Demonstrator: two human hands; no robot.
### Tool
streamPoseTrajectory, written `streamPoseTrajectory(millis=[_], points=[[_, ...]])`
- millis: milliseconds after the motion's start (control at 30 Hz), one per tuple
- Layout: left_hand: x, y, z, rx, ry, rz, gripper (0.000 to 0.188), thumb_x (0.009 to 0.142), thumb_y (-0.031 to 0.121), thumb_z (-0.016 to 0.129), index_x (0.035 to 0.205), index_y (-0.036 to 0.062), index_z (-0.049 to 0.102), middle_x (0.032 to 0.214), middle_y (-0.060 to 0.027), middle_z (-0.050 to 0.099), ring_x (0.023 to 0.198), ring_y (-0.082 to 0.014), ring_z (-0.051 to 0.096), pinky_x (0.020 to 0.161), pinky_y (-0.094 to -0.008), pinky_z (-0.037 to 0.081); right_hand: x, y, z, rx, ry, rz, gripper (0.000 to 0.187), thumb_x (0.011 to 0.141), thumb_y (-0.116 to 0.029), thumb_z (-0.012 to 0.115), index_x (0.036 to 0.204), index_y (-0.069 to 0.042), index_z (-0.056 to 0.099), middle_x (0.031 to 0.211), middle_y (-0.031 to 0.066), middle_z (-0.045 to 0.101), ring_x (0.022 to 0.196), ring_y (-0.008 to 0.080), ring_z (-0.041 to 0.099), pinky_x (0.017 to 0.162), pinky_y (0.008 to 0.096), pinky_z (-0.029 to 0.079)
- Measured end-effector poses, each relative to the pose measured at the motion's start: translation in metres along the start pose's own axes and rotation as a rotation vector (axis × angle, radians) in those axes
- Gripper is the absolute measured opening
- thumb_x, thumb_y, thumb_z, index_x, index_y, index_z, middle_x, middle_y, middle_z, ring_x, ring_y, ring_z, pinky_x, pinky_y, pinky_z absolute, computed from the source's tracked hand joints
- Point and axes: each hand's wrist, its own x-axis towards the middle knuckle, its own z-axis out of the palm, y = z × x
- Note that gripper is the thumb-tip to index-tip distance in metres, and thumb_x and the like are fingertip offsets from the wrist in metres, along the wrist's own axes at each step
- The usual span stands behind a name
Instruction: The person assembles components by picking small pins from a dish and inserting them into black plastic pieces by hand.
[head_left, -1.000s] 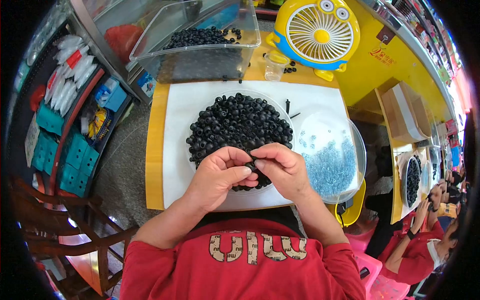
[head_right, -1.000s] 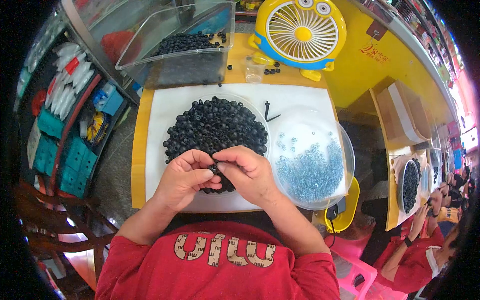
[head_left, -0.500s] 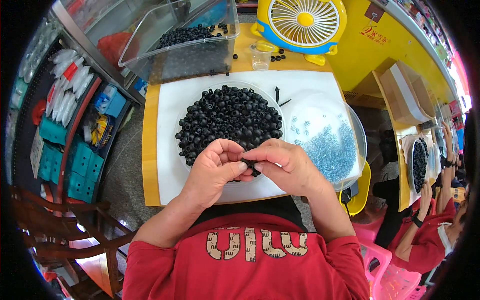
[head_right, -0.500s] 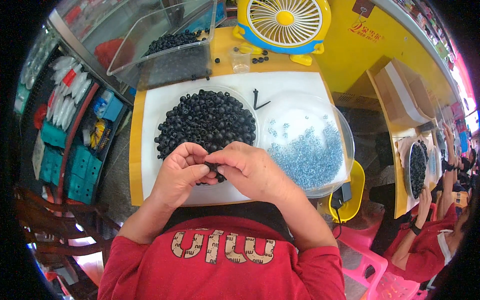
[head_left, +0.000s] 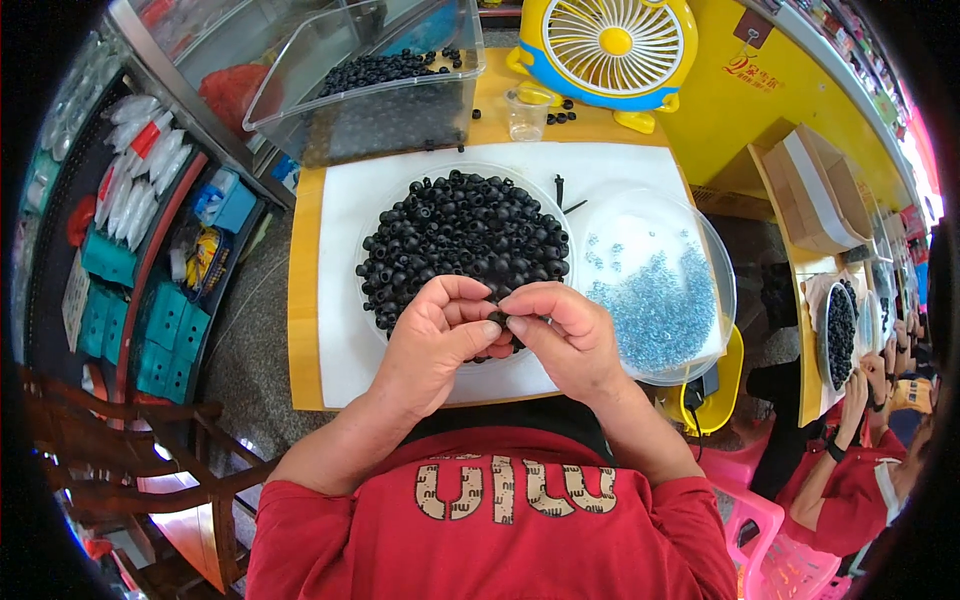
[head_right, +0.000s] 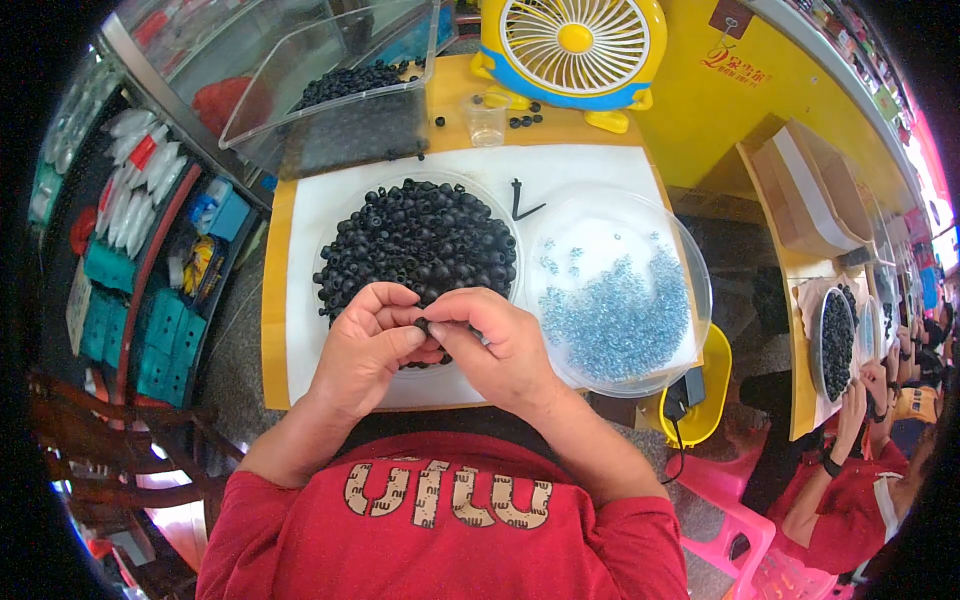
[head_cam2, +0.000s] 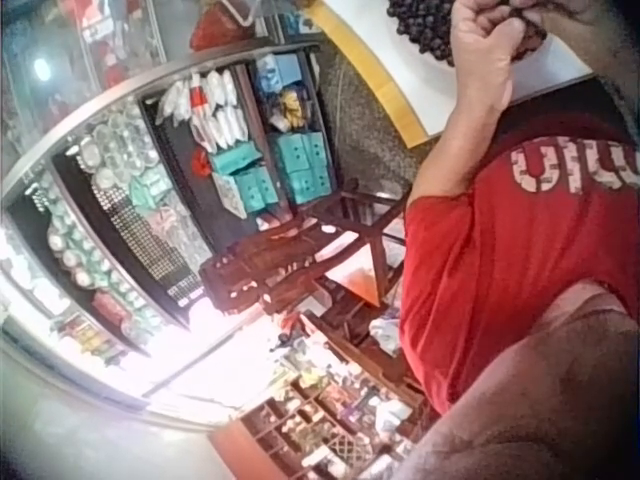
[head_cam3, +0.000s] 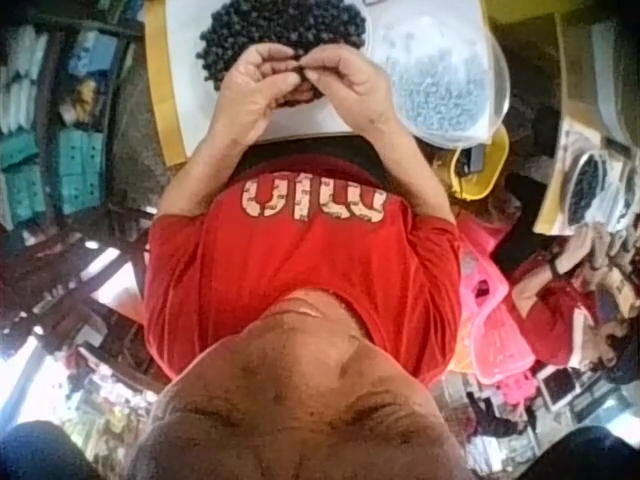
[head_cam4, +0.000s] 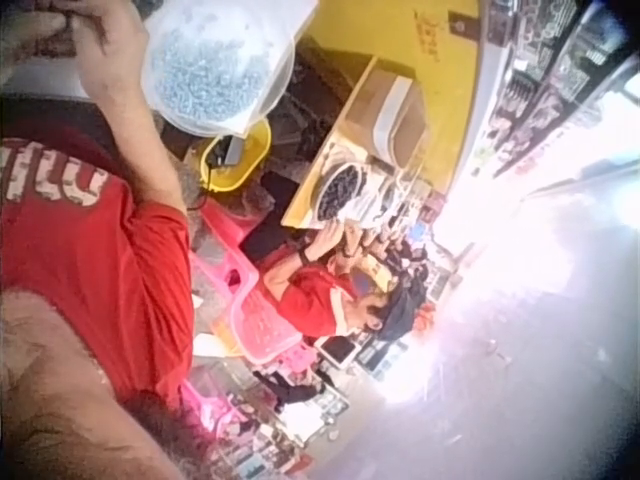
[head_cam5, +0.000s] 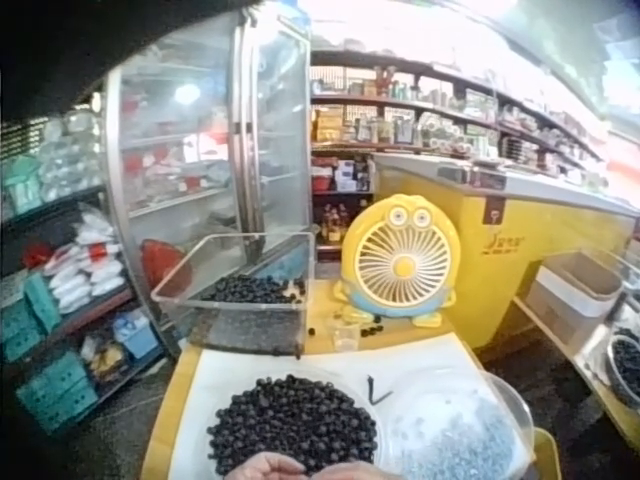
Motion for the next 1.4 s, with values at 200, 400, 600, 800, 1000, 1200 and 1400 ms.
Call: streamPoseTrajectory(millis=[200, 400, 600, 800, 1000, 1200, 1400], points=[[0.002, -0.003, -0.001, 0.026, -0.01, -0.017, 0.027, 0.075, -0.005, 0.054, 0.1, 0.0021, 0.043, 0.087, -0.0087, 0.055, 0.076, -0.016, 0.057, 0.069, -0.0291, 0.051, 0.003, -0.003, 0.0, -0.042, 0.018, 0.026, 0.015, 0.074, 0.005, 0.056, 0.087, -0.003, 0.057, 0.085, 0.007, 0.057, 0.076, 0.0137, 0.055, 0.065, 0.0229, 0.045], [0.001, -0.003, 0.002, 0.037, 0.007, -0.019, 0.027, 0.075, -0.006, 0.053, 0.099, 0.0016, 0.043, 0.086, -0.009, 0.054, 0.076, -0.0157, 0.057, 0.069, -0.0291, 0.051, 0.001, 0.002, -0.005, -0.052, -0.033, -0.013, 0.018, 0.073, 0.007, 0.056, 0.089, -0.001, 0.058, 0.086, 0.0066, 0.057, 0.077, 0.014, 0.055, 0.067, 0.0229, 0.045], [0.002, 0.0, 0.004, 0.021, 0.012, -0.027, 0.028, 0.075, -0.006, 0.053, 0.1, 0.0012, 0.043, 0.086, -0.0094, 0.054, 0.075, -0.0166, 0.057, 0.068, -0.0296, 0.051, 0.001, 0.005, -0.008, -0.036, -0.012, -0.059, 0.018, 0.073, 0.008, 0.056, 0.088, -0.001, 0.061, 0.085, 0.0075, 0.059, 0.077, 0.0151, 0.056, 0.067, 0.0231, 0.045], [0.002, 0.001, 0.007, 0.049, 0.016, -0.064, 0.029, 0.074, -0.006, 0.053, 0.1, 0.0012, 0.042, 0.087, -0.0105, 0.055, 0.074, -0.0174, 0.058, 0.067, -0.0293, 0.051, 0.006, 0.001, -0.015, -0.161, -0.04, -0.131, 0.019, 0.07, 0.005, 0.058, 0.086, -0.005, 0.062, 0.083, 0.0075, 0.06, 0.075, 0.0189, 0.057, 0.065, 0.0259, 0.046], [0.003, 0.003, 0.008, 0.046, 0.012, -0.137, 0.03, 0.074, -0.007, 0.053, 0.1, 0.0013, 0.042, 0.088, -0.0117, 0.056, 0.073, -0.019, 0.059, 0.068, -0.0299, 0.051, 0.017, -0.001, -0.029, -0.278, -0.187, -0.293, 0.021, 0.068, 0.003, 0.058, 0.086, -0.008, 0.061, 0.08, 0.0077, 0.059, 0.074, 0.0234, 0.056, 0.064, 0.0303, 0.046], [0.002, 0.001, 0.01, -0.099, -0.03, -0.162, 0.03, 0.074, -0.005, 0.054, 0.101, 0.0025, 0.042, 0.089, -0.0116, 0.057, 0.077, -0.0196, 0.059, 0.071, -0.0328, 0.05, 0.01, -0.001, -0.027, -0.139, -0.157, -0.117, 0.023, 0.068, 0.001, 0.061, 0.09, -0.006, 0.058, 0.084, 0.0068, 0.059, 0.075, 0.0213, 0.057, 0.065, 0.0288, 0.047], [0.002, -0.003, 0.012, -0.1, 0.028, -0.114, 0.029, 0.075, -0.004, 0.054, 0.101, 0.0034, 0.043, 0.089, -0.0096, 0.056, 0.082, -0.0178, 0.057, 0.076, -0.0339, 0.049, 0.003, 0.01, -0.02, -0.067, -0.07, -0.193, 0.027, 0.067, 0.0, 0.063, 0.093, -0.005, 0.057, 0.089, 0.0071, 0.06, 0.076, 0.019, 0.057, 0.067, 0.0272, 0.046]])
